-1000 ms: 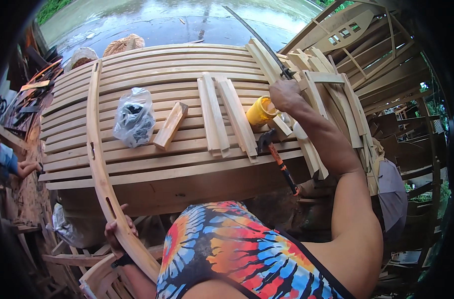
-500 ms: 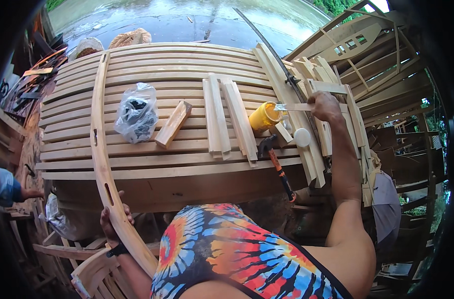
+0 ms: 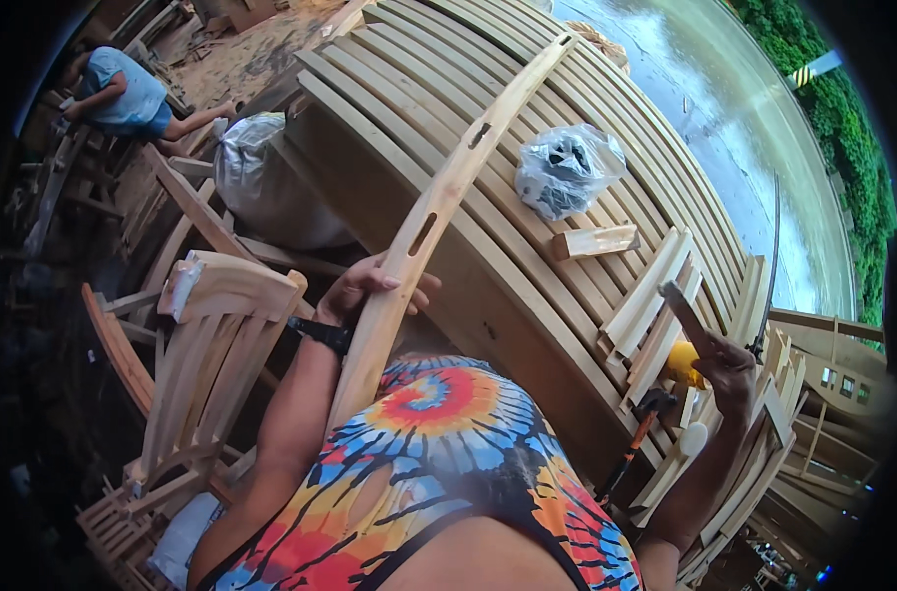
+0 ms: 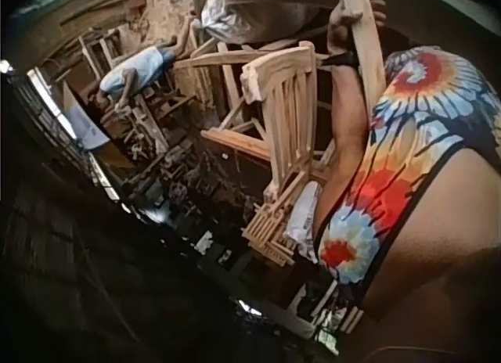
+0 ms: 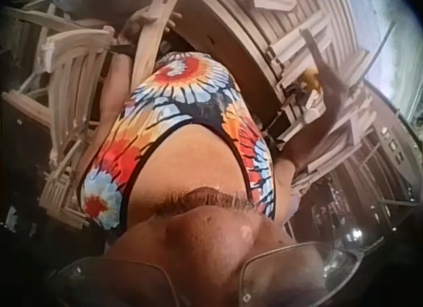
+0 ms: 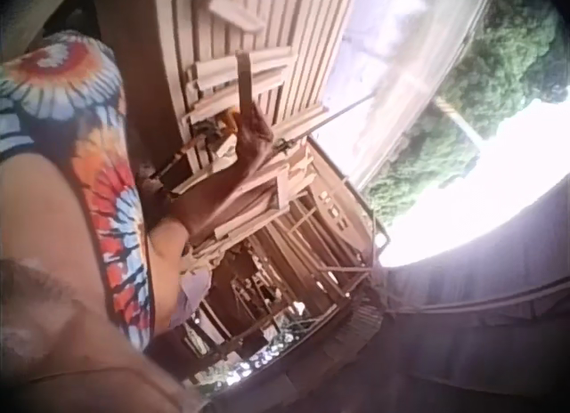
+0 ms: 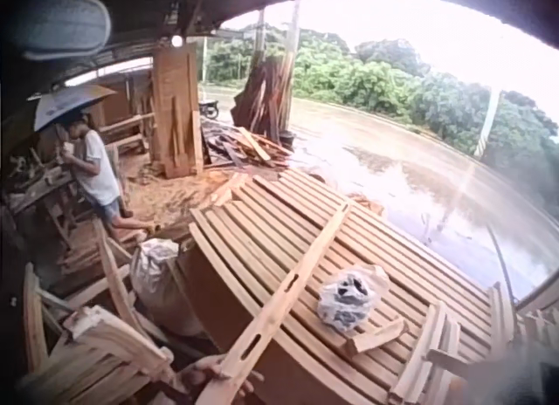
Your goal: The person applies glue to wooden chair components using a brush, joins the backrest and seat frame sections by hand, and secures the assembly with a hammer and a large bar clamp.
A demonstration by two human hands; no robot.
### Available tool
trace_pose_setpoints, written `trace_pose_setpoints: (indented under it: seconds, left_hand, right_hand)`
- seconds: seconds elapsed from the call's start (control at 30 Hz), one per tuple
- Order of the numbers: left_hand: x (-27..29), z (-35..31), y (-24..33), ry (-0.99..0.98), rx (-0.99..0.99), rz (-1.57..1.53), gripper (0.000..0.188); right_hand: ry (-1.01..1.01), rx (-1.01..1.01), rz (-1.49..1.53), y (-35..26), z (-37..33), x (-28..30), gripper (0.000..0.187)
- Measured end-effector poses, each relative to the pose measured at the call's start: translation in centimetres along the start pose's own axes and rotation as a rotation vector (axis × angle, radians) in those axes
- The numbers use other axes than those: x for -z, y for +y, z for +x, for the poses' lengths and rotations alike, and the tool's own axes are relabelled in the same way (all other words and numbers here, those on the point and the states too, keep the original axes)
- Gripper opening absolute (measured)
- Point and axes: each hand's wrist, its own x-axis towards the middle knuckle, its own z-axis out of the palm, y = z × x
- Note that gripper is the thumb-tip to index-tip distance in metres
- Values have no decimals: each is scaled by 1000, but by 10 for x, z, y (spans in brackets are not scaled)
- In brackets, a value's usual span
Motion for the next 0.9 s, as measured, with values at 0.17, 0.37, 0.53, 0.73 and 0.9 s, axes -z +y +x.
trace_pose_setpoints:
  seconds: [0.17, 0.37, 0.53, 0.73, 0.9]
  left_hand:
    - [-6, -4, 3, 17, -5, 7, 80]
    - [-23, -4, 16, 70, -11, 150, 80]
    - [-34, -3, 22, 107, 4, 205, 79]
    - [-29, -3, 22, 100, -14, 220, 74]
    - [-33, -4, 26, 95, -7, 258, 75]
  right_hand:
    - [-128, 565, -410, -85, 85, -98, 30]
    - [-155, 1060, -798, -189, 118, -170, 28]
    - [-239, 1137, -1016, -225, 118, -198, 27]
    - [-250, 1204, -1048, -228, 120, -217, 10]
    - [-217, 1222, -1041, -219, 125, -227, 10]
